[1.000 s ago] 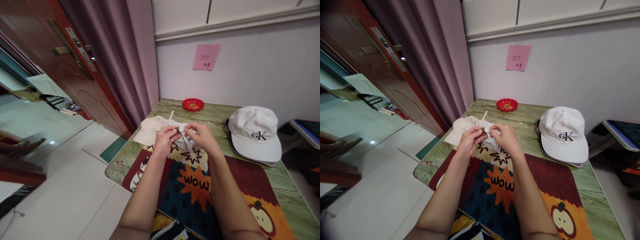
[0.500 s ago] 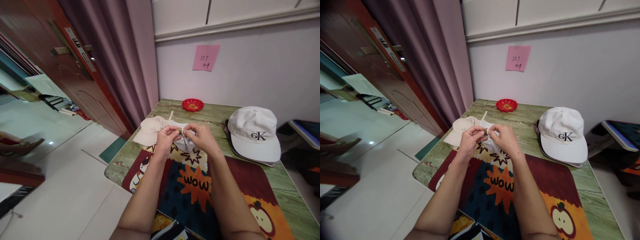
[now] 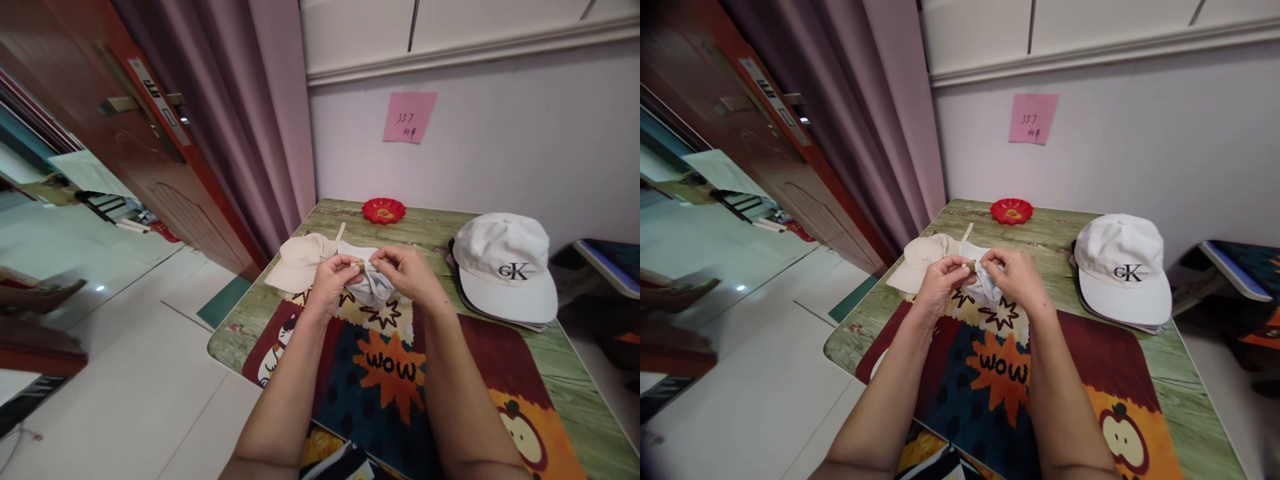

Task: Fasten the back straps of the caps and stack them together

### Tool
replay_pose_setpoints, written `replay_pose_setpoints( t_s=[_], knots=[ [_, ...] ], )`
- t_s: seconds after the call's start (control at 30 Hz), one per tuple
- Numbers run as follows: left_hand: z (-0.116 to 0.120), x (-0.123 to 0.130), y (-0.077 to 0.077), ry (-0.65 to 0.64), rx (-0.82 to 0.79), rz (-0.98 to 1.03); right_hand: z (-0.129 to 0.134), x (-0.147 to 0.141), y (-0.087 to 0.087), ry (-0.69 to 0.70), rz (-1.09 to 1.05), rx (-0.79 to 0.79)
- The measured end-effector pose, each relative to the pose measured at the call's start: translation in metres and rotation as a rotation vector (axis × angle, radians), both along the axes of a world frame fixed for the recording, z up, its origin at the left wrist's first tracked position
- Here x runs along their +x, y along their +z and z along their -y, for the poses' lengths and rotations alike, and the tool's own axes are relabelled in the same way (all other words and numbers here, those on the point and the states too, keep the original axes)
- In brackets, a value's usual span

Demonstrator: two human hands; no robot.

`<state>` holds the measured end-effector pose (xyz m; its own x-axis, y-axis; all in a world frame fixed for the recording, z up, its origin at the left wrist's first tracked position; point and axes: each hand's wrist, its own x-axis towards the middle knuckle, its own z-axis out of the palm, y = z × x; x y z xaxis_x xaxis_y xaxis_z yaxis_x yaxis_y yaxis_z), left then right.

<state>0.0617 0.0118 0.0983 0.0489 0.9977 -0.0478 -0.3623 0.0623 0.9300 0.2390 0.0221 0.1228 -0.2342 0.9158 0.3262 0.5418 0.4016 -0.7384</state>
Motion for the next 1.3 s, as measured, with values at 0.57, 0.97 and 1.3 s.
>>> replay_pose_setpoints(
  t_s=[0.57,0.97,1.3],
  knots=[
    [-0.002,-0.005,-0.005,-0.042,-0.004,-0.068,-0.002,-0.001,-0.004,0.047,-0.029,-0.058],
    [-0.006,-0.019,-0.001,0.030,0.216,-0.438,-0.006,0.025,-0.010,0.290,-0.160,-0.354],
    [-0.011,-0.033,0.000,-0.244,0.381,-0.713,-0.010,0.020,-0.016,0.261,-0.219,-0.301]
  ],
)
